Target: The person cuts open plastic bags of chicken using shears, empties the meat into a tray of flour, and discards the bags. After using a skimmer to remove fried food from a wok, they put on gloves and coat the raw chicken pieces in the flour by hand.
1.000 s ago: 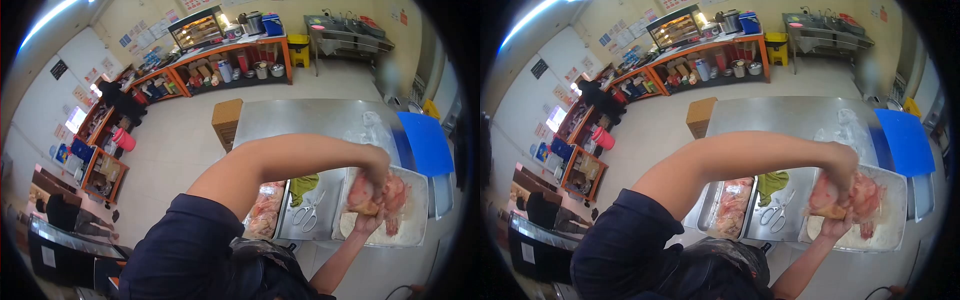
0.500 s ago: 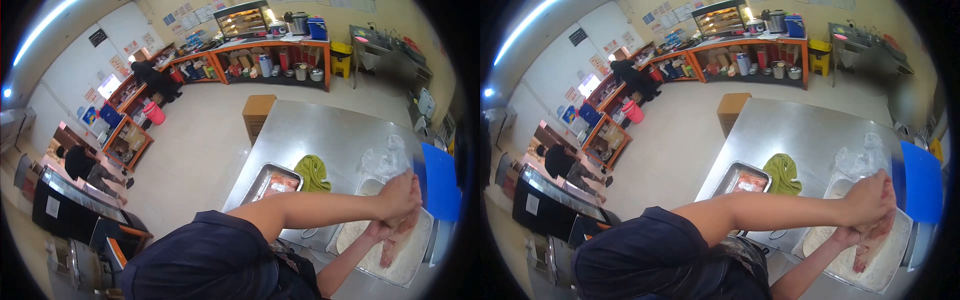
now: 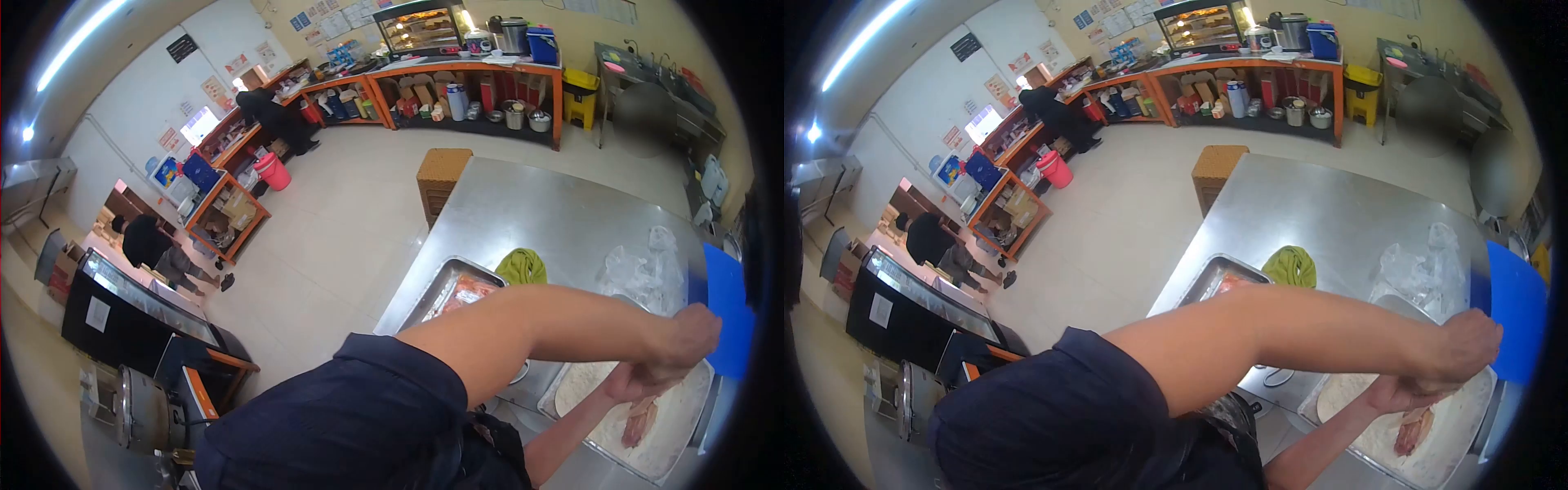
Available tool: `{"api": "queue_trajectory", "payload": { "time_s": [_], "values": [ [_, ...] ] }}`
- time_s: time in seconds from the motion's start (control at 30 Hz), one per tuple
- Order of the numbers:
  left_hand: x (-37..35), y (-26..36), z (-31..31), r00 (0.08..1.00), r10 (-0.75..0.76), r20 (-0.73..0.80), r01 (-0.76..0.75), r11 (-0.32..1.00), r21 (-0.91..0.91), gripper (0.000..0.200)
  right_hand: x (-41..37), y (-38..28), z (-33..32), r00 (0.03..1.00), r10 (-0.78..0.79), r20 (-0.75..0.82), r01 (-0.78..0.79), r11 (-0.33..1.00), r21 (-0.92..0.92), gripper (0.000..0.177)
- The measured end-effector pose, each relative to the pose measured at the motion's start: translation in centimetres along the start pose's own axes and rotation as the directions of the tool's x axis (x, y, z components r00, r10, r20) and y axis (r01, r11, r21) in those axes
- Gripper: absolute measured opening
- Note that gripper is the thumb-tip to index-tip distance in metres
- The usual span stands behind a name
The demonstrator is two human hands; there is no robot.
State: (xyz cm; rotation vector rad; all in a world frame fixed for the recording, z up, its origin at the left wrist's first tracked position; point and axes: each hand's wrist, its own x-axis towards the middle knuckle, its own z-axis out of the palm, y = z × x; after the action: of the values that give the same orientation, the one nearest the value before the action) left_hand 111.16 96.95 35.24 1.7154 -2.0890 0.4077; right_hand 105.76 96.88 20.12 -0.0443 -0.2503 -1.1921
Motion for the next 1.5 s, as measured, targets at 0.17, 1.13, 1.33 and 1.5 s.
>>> {"api": "queue_trajectory", "payload": {
  "time_s": [0.17, 1.13, 1.33, 1.5],
  "values": [
    [-0.4, -1.2, -0.8, 0.991, -0.013, 0.132, 0.046, 0.967, -0.251, 0.017, 0.6, -0.7, -3.3, 0.997, 0.077, -0.009, -0.076, 0.994, 0.074, 0.047],
    [-1.9, -0.8, -4.2, 0.863, -0.258, 0.434, 0.476, 0.704, -0.527, 0.043, -1.2, 1.5, 5.0, 0.978, 0.127, -0.165, -0.115, 0.99, 0.084, 0.047],
    [-3.7, -3.2, -2.6, 0.829, -0.144, 0.541, 0.559, 0.274, -0.783, 0.04, -1.7, 0.2, 7.5, 0.988, 0.14, -0.061, -0.149, 0.968, -0.203, 0.053],
    [-4.7, -1.5, -0.9, 0.844, -0.439, 0.308, 0.526, 0.568, -0.633, 0.047, -0.9, 1.1, 6.0, 0.993, 0.032, -0.111, -0.083, 0.867, -0.491, 0.06]
  ]
}}
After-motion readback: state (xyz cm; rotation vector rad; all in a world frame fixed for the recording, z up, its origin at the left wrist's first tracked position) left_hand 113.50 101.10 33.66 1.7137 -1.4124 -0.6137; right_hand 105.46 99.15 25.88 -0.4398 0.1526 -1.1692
